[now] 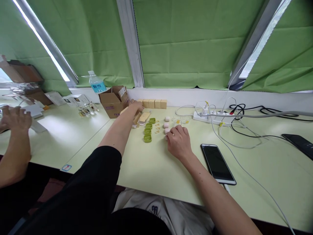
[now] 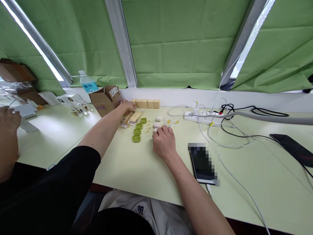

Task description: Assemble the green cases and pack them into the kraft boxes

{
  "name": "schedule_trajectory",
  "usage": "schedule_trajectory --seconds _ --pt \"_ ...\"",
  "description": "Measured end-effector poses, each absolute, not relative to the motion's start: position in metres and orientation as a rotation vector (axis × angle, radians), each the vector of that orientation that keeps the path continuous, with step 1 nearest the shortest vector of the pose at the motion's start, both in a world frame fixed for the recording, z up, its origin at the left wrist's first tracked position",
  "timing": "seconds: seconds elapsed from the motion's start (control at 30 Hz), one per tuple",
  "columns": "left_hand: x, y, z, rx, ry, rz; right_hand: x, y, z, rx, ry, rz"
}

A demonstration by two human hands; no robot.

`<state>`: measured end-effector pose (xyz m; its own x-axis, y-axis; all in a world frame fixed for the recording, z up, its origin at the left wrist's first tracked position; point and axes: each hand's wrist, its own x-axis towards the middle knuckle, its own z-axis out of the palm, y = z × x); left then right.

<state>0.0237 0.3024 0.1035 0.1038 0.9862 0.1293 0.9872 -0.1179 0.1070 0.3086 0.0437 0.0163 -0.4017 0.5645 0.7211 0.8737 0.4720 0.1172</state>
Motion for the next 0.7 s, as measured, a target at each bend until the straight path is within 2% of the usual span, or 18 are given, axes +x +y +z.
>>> schedule_trajectory --seconds 0.17,0.37,0.47,0.7 --pt "0.037 0.297 0.127 -2.305 -2.047 -0.326 0.310 0.044 0.017 -1.191 -2.087 -0.658" --pt "0.064 0.234 0.148 -2.441 -1.616 -0.853 0.311 0.040 0.025 -1.180 -1.944 -0.609" --pt "0.083 0.167 0.135 -2.574 -1.521 -1.161 0.307 0.041 0.027 -1.133 -1.859 -0.578" --pt "0.113 0.036 0.077 -2.930 -1.389 -1.274 0.294 0.048 0.015 -1.055 -1.836 -0.375"
